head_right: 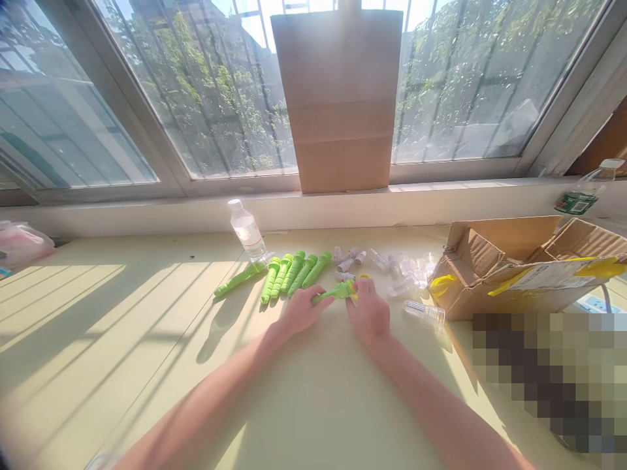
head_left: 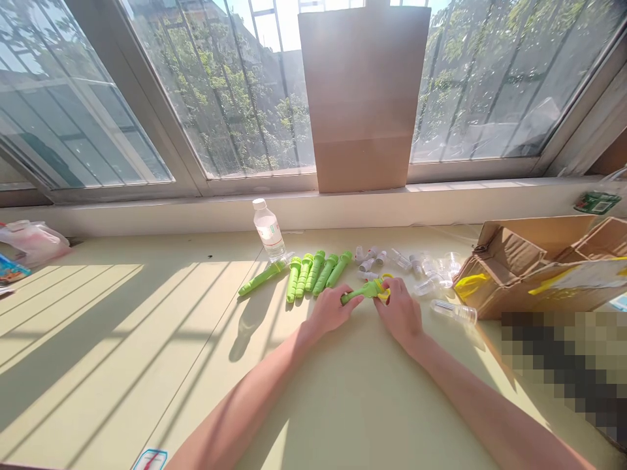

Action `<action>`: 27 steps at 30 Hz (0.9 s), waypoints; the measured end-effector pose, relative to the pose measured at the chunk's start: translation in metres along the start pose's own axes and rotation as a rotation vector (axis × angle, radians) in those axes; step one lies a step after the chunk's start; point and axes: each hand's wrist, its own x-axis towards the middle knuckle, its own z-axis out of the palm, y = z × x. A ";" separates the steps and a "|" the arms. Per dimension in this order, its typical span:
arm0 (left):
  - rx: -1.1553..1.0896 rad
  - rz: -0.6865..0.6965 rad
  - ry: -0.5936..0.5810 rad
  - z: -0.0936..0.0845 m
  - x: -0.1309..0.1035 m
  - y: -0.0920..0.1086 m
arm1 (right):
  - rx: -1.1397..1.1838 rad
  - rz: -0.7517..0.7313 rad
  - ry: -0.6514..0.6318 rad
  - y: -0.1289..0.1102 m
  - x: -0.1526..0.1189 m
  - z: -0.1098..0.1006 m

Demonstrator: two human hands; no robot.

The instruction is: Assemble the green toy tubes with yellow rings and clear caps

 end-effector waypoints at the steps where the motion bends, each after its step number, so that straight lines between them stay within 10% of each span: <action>1: -0.019 -0.003 -0.004 0.000 0.000 0.000 | 0.006 -0.002 0.000 0.000 0.000 0.000; 17: -0.170 -0.052 -0.053 -0.004 -0.001 0.008 | 0.081 -0.033 0.088 0.000 0.000 0.000; 27: 0.027 0.058 0.166 0.012 -0.005 0.003 | 0.091 -0.004 0.079 0.001 0.000 0.000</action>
